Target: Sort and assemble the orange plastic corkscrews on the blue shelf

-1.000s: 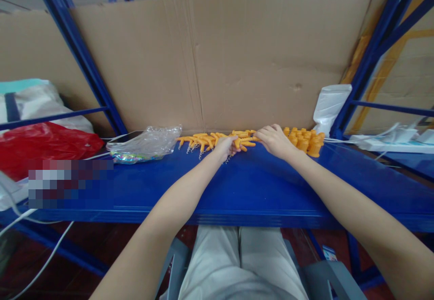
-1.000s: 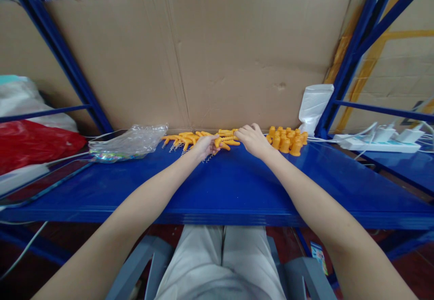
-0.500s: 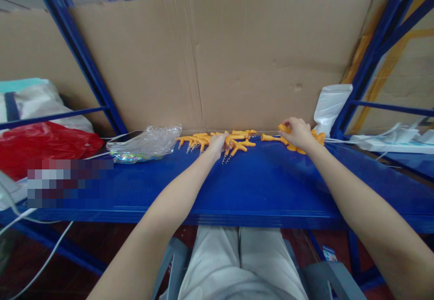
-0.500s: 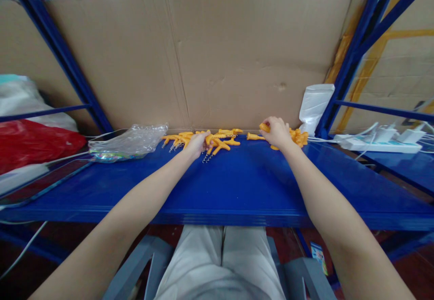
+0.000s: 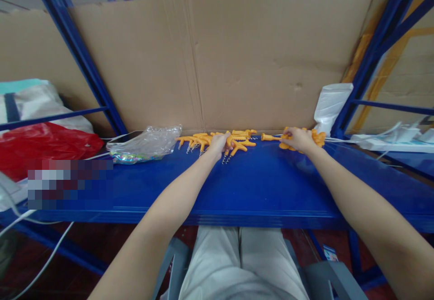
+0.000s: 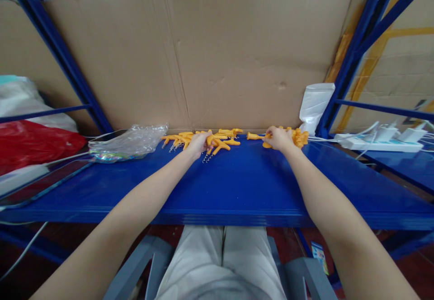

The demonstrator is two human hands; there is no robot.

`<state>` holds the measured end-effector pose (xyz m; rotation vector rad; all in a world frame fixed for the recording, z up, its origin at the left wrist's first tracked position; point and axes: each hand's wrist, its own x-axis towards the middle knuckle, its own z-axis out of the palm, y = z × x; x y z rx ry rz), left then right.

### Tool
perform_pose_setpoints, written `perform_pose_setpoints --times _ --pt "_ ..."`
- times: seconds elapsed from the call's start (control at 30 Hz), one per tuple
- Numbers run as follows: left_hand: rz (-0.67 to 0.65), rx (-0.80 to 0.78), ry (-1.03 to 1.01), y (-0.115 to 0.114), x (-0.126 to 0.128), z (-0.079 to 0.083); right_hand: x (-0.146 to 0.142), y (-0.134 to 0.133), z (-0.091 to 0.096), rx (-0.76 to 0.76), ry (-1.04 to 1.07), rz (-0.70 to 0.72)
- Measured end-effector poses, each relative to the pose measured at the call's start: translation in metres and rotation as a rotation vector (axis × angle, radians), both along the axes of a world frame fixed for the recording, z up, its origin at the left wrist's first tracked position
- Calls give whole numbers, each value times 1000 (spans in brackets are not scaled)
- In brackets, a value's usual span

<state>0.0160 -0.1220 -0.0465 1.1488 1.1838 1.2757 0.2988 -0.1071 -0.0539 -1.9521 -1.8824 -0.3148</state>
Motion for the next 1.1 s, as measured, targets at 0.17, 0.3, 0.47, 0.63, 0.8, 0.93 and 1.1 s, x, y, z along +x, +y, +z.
perform_pose_setpoints --times 0.17,0.3,0.47,0.63,0.8,0.93,1.1 --pt "-23 16 -4 1 -1 -3 2 4 -8 -18 -70 -6" --pt "-19 13 12 2 -2 -3 0 3 -8 -8 -115 -10" --pt "-35 2 23 3 -1 -3 -6 -4 -5 -42 -158 -19" --pt "-39 -18 24 1 -1 -3 -7 -5 -5 -34 -189 -10" --pt "-102 -42 75 1 1 -5 -6 -2 -6 6 -187 8" --pt "-108 -4 151 1 2 -8 -7 -1 -6 8 -178 1" --pt "-29 7 74 3 1 -8 -5 0 -7 46 -169 14"
